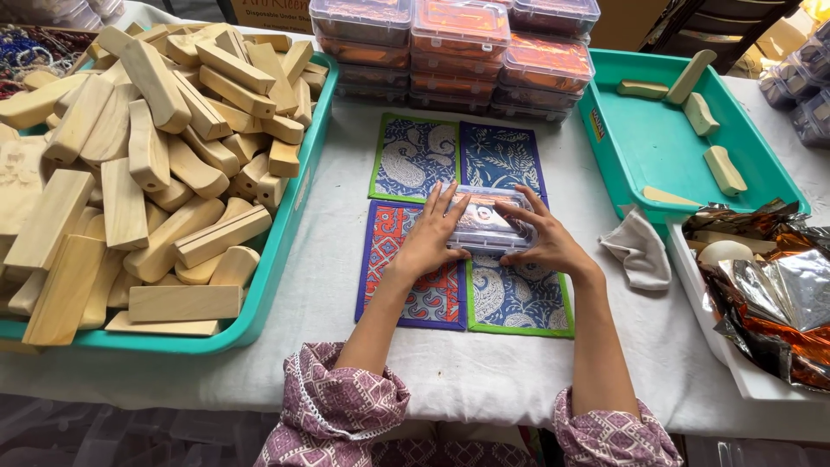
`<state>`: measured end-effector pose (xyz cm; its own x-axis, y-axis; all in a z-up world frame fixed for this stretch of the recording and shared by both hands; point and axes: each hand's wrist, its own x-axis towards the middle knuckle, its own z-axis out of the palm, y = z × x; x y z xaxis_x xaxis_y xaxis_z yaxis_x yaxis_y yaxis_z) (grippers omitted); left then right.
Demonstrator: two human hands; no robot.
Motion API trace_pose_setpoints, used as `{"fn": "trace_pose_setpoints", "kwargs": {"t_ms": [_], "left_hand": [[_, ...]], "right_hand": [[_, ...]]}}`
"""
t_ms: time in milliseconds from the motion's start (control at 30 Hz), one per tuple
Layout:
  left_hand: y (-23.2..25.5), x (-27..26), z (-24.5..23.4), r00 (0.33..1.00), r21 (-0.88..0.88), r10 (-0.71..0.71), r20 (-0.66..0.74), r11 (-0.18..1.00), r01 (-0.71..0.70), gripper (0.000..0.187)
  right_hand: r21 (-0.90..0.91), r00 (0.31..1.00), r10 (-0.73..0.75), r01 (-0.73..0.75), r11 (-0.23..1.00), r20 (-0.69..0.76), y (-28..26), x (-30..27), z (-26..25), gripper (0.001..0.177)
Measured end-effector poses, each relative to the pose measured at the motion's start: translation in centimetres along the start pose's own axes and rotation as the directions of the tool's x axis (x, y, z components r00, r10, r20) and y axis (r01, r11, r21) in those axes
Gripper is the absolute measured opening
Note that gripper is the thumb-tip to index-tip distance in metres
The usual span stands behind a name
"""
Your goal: The person opens a plastic container, removes a cloth, and places a wooden block wrapped in foil into the container before closing it. They then pick up a wooden block, wipe it with a cloth, and wrap it in foil.
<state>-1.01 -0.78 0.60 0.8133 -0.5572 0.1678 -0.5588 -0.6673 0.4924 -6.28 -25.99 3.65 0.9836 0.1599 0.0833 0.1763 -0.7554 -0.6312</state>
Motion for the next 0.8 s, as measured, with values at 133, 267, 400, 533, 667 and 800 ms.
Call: {"fn": "trace_pose_setpoints", "kwargs": {"t_ms": [133, 267, 400, 533, 667, 800], "left_hand": [[0.3, -0.4, -0.4, 1.000, 0.050, 0.016, -0.019, 0.999, -0.015, 0.120], [0.5, -0.5, -0.7, 0.998, 0.042, 0.037, -0.042, 0.998, -0.036, 0.120], [2.5, -1.2, -3.5, 0.999, 0.025, -0.004, -0.040, 1.000, 0.005, 0.126], [1.3, -0.4, -3.1, 0.960, -0.107, 0.023, -0.278, 0.993, -0.055, 0.109], [0.3, -0.1, -3.0, 0.836, -0.199, 0.003, -0.548, 0.971, -0.134, 0.086], [-0.7, -0.1, -3.1, 0.684, -0.371, -0.211, -0.698, 0.924, -0.094, 0.058]], "right_hand": [[0.012, 1.000, 0.024, -0.024, 1.000, 0.003, -0.2, -0.1, 0.2, 0.110], [0.051, 1.000, 0.016, -0.016, 0.999, -0.004, -1.2, -0.6, -0.9, 0.112], [0.494, 0.969, 0.048, 0.081, 0.866, -0.243, -0.9, -1.0, -3.1, 0.089], [0.119, 0.486, 0.201, -0.195, 0.974, -0.851, 3.6, -1.3, -3.9, 0.029], [-0.036, 0.397, 0.174, -0.467, 0.883, -0.901, 5.2, -3.6, -5.5, 0.029], [-0.146, 0.442, 0.246, -0.683, 0.716, -0.863, 8.6, -4.6, -6.0, 0.042]]}}
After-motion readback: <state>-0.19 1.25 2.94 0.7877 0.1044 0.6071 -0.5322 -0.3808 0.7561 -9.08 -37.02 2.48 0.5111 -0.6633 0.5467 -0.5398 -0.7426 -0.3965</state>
